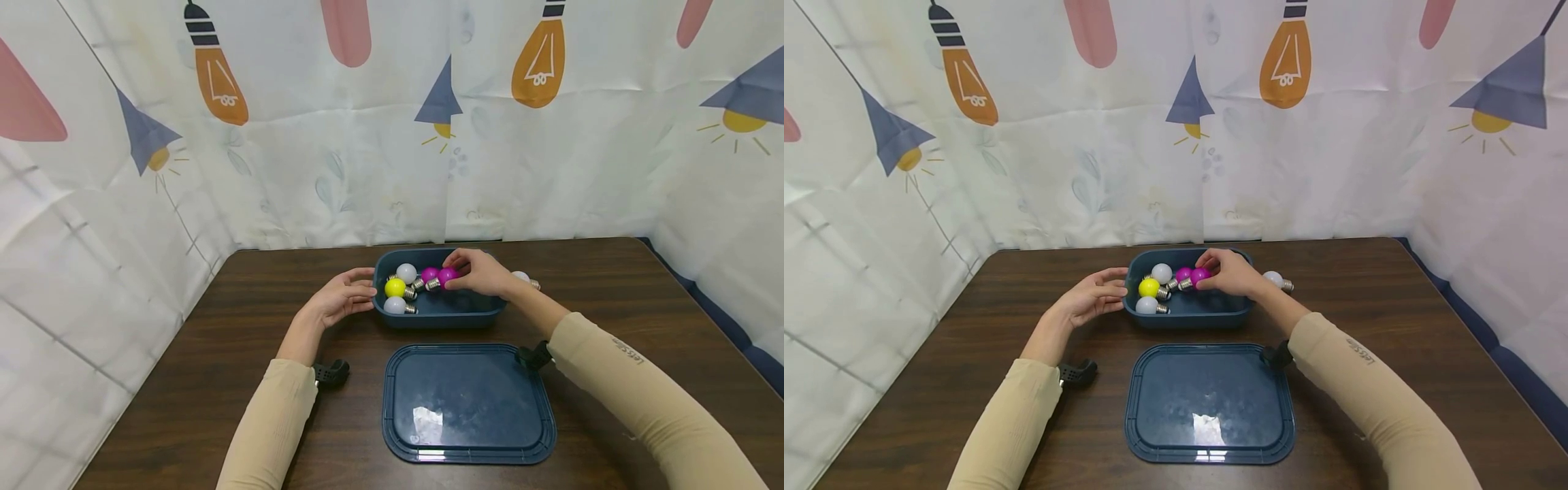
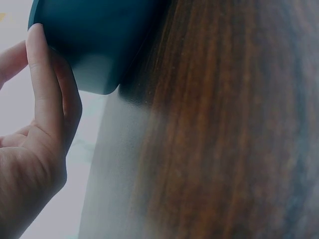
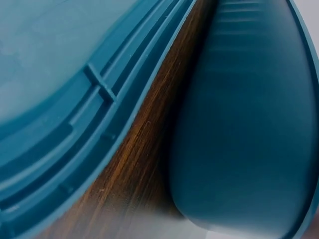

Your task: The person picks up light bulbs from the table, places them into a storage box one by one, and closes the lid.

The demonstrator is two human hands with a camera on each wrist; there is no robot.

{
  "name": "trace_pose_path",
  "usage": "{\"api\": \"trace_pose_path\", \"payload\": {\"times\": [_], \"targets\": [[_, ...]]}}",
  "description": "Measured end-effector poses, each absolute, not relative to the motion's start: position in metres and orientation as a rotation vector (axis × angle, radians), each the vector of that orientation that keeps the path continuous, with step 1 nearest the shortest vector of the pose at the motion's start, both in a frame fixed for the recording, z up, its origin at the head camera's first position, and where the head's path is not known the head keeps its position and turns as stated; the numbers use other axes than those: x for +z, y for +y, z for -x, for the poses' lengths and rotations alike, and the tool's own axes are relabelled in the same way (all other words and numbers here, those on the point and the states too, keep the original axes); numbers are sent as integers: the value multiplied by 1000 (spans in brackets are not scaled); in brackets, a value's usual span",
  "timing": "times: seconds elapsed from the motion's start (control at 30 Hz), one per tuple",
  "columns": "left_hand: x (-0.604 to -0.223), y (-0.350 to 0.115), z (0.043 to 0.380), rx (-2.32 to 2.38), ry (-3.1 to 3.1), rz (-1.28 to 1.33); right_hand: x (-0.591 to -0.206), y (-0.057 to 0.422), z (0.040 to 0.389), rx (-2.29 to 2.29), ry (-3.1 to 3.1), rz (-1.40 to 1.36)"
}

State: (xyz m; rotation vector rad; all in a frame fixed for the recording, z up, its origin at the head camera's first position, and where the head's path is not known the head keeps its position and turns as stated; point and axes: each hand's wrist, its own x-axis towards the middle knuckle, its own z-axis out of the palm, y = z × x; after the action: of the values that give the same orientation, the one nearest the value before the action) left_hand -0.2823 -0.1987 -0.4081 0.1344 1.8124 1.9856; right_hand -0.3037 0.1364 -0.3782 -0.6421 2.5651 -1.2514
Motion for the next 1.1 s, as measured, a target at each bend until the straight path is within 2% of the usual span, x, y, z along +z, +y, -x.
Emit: {"api": "trace_pose_path", "payload": {"times": [1.1], "targets": [[-406,-198,282,1988,1800,-123,-391,118,306,-1166,2623,622]]}}
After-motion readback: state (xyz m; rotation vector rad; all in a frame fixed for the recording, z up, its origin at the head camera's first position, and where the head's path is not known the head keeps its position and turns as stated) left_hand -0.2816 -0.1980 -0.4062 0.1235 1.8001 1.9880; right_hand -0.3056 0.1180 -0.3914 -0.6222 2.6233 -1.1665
